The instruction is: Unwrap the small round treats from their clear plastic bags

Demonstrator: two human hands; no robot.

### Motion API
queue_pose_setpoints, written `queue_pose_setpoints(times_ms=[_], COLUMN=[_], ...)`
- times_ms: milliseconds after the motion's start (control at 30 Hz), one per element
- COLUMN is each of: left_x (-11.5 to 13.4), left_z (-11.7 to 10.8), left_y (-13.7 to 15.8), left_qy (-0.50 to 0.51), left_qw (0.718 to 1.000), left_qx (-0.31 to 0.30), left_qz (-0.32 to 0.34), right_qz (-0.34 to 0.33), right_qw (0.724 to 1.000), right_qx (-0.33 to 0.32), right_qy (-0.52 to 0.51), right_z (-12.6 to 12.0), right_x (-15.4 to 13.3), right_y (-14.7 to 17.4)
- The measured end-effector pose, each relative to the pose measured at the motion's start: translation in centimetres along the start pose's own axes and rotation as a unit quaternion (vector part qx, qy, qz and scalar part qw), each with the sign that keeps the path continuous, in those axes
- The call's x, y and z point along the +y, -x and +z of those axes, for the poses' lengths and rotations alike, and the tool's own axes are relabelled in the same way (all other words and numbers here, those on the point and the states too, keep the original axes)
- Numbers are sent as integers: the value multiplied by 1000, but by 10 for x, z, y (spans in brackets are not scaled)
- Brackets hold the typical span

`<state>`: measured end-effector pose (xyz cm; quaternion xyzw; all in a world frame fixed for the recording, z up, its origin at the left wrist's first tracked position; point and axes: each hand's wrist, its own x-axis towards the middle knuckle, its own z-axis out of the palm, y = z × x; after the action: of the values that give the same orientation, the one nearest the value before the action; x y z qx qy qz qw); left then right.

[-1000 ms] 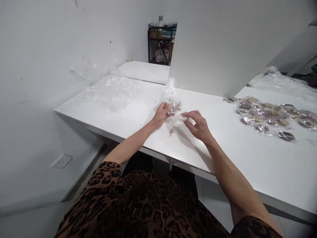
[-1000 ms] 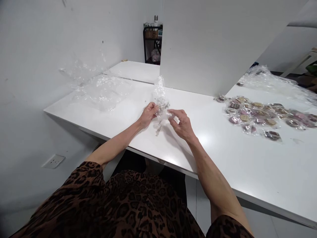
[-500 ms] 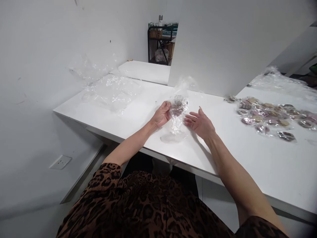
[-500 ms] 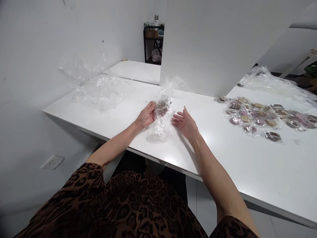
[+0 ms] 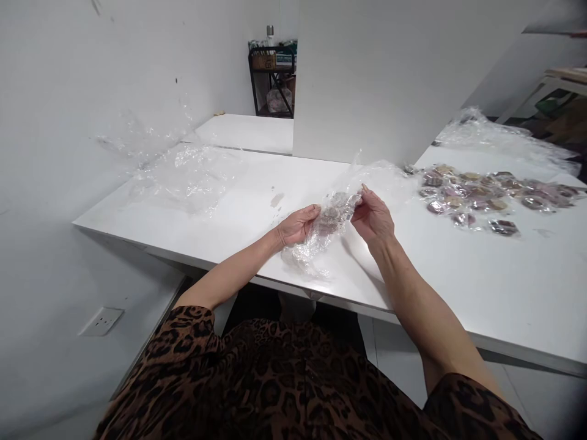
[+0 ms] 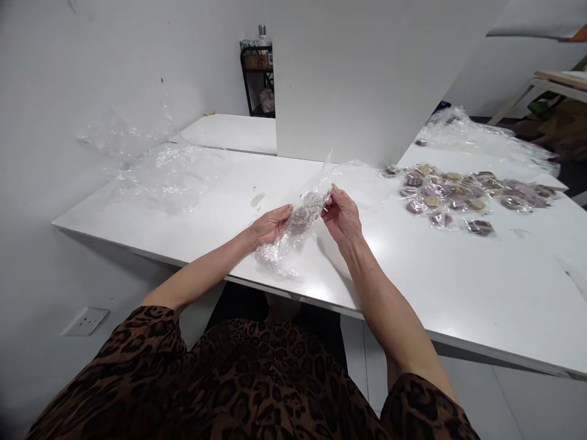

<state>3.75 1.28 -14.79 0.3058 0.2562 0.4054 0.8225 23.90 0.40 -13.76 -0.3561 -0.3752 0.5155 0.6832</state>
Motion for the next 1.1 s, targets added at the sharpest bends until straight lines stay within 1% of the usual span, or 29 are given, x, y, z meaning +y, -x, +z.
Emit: queue_pose_setpoints(times_ms=[100, 167, 233, 267, 300, 333, 367, 400, 467, 500, 533, 567, 600, 633, 700, 767, 833, 900, 1000, 1100], left_x=[0, 0, -1, -1, -2, -2, -2, -1, 0, 1, 1, 2, 2, 2, 1, 0, -1, -2, -1, 8], left_z=[0, -2, -4, -5, -4, -3, 0, 3, 12, 17, 22, 26, 30, 33, 37, 38, 37, 37, 35, 33], left_y=[0, -1, -1, 0, 1, 2, 4, 6, 9, 10, 11, 10, 9, 7, 2, -2, -3, -4, -5, -5], left_qy=[-28, -25, -26, -37, -58, -87, -122, -163, -256, -300, -338, -364, -377, -375, -347, -308, -273, -249, -229, -183], left_qw=[999, 998, 998, 997, 997, 994, 989, 977, 935, 911, 893, 883, 882, 888, 905, 927, 944, 953, 955, 957], left_qx=[3, -1, -9, -10, -4, 12, 41, 78, 144, 158, 159, 152, 144, 141, 145, 145, 139, 139, 159, 186], left_qz=[29, 52, 62, 61, 59, 62, 78, 111, 198, 234, 253, 254, 243, 227, 198, 160, 123, 104, 103, 123], right_qz=[7, 50, 103, 117, 118, 105, 80, 48, -21, -51, -74, -90, -98, -102, -98, -77, -51, -34, -21, -8], right_qw=[1000, 999, 995, 993, 993, 994, 996, 997, 993, 988, 982, 976, 970, 966, 964, 969, 978, 984, 990, 997], right_qx=[2, 0, -9, -11, -11, -10, -7, -3, 7, 12, 13, 10, -1, -16, -51, -78, -91, -92, -78, -37], right_qy=[1, -4, -9, -8, -2, 11, 30, 54, 113, 144, 173, 199, 220, 236, 243, 219, 180, 146, 114, 74], right_z=[5, 10, 14, 15, 16, 16, 16, 15, 15, 15, 16, 17, 18, 19, 20, 19, 17, 15, 13, 7], right_x=[-2, -3, -3, -3, -2, -2, -1, 0, 3, 4, 5, 6, 7, 7, 7, 5, 3, 2, 3, 5], right_y=[3, 5, 8, 9, 10, 10, 11, 11, 13, 14, 16, 17, 19, 21, 23, 23, 19, 16, 10, 3])
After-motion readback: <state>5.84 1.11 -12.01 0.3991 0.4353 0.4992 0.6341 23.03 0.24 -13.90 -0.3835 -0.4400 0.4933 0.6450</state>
